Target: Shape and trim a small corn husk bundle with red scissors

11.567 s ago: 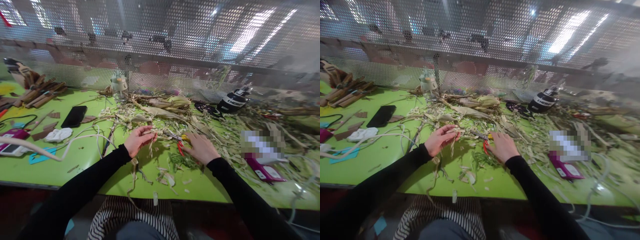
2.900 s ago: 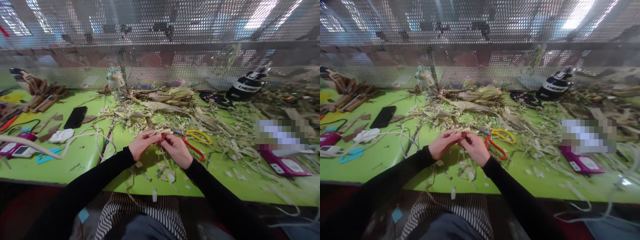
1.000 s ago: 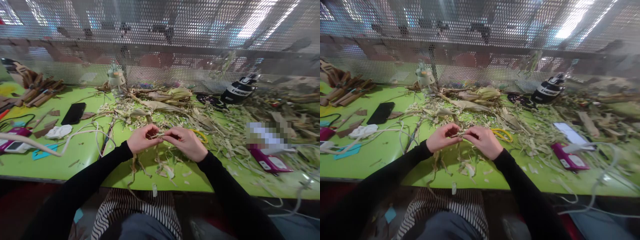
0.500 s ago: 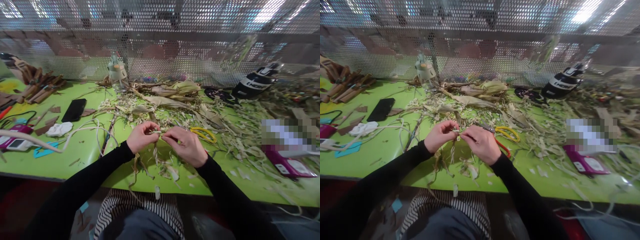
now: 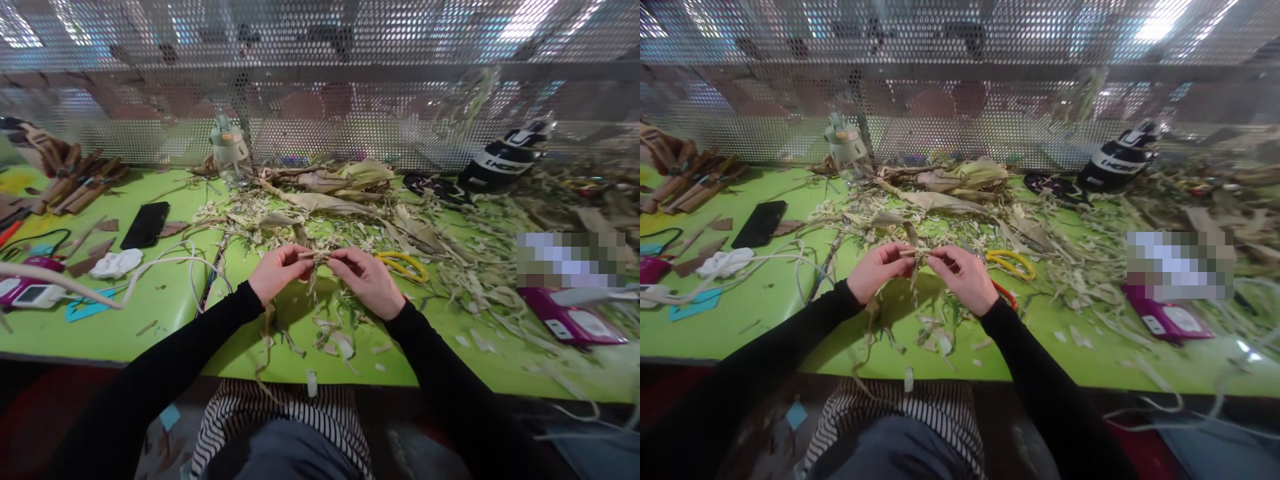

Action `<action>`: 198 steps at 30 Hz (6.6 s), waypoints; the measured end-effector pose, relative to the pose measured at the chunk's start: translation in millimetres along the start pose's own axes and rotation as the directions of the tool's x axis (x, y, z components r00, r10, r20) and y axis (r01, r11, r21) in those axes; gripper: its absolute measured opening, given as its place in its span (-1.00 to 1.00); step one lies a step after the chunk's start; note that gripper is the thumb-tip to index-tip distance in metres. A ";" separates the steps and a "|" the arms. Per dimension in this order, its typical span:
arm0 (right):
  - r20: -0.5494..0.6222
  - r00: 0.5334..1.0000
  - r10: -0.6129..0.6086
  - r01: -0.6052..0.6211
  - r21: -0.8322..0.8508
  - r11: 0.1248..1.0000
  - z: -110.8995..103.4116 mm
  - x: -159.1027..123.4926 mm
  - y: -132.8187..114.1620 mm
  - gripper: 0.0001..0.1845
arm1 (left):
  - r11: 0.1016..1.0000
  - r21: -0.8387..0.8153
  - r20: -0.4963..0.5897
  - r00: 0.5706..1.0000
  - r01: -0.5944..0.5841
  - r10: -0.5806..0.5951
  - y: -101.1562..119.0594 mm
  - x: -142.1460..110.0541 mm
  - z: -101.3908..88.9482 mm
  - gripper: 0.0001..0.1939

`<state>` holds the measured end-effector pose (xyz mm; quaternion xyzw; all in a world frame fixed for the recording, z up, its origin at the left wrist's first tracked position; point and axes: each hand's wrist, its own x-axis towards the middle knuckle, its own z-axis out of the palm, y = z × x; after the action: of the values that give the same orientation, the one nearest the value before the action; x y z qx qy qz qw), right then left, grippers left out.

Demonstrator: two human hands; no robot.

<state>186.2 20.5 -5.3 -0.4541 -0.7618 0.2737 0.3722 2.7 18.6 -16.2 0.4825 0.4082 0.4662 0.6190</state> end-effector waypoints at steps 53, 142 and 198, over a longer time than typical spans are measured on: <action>-0.013 0.991 0.130 -0.119 0.321 0.940 9.3 -1.5 -0.6 -0.79 | 0.999 0.010 -0.037 0.998 -0.047 0.048 -4.3 -1.9 10.2 -0.62; 0.585 0.730 0.353 -0.533 0.164 0.830 -44.3 -47.6 -34.5 -0.33 | 0.952 -0.230 -0.182 0.970 -0.203 0.163 -8.0 4.5 -0.2 -0.74; 0.547 0.726 0.416 -0.594 0.195 0.780 -33.2 -58.9 -26.8 -0.28 | 0.980 -0.036 -0.154 0.970 -0.194 0.187 -8.9 0.4 -1.3 -0.78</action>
<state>218.6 -41.4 15.2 -0.4902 -0.6096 0.6023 0.1591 3.2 18.3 -25.2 0.4671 0.3935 0.5687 0.5510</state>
